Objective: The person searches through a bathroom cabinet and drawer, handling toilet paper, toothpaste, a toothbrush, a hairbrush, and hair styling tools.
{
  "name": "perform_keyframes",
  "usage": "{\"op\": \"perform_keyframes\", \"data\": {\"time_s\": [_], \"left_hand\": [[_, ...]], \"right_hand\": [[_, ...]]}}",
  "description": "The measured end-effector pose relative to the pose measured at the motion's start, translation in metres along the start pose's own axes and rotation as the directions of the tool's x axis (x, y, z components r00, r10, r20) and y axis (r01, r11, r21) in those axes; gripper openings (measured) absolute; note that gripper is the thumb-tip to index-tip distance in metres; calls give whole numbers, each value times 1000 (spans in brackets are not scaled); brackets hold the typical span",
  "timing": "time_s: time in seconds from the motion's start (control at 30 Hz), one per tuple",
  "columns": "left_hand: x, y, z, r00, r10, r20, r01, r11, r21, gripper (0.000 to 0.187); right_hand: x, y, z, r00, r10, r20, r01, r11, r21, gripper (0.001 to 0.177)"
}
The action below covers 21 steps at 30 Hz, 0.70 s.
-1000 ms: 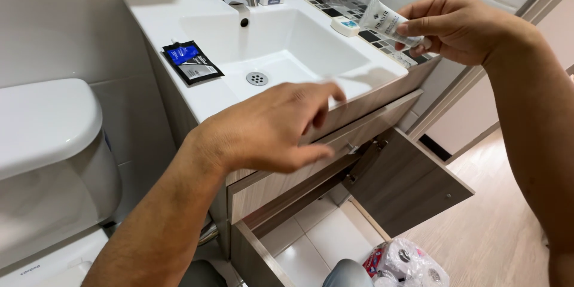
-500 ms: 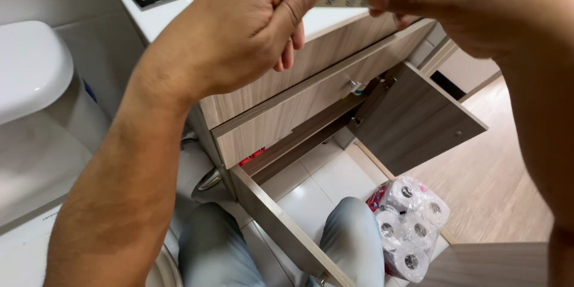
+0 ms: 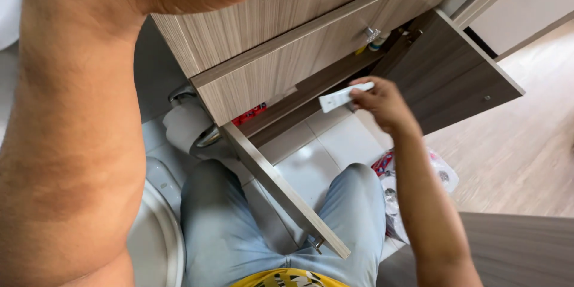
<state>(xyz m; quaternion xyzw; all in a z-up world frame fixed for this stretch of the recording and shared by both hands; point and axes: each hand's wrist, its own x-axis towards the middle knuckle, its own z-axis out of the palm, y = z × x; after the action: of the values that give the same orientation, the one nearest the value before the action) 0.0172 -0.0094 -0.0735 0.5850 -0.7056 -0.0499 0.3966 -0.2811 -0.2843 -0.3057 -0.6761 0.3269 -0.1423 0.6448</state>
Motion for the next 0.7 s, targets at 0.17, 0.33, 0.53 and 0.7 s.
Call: {"op": "perform_keyframes", "data": {"time_s": [0.17,0.33,0.53,0.7], "left_hand": [[-9,7,1,998,-67,16,67,998,-6,26],[-6,3,-4,994,-105,27,105,994,-12,24],[-43,-100,-10,989,-135,52,137,990,-38,22],[-63,-117,-11,985,-157,77,163,984,-67,22]], "right_hand": [[39,46,64,999,31,-45,-32,999,-26,34],[84,83,68,980,-7,-197,-31,981,-189,38],[110,90,57,923,-211,-322,2,838,-545,47],[131,107,48,885,-331,-328,21,732,-681,43]]}}
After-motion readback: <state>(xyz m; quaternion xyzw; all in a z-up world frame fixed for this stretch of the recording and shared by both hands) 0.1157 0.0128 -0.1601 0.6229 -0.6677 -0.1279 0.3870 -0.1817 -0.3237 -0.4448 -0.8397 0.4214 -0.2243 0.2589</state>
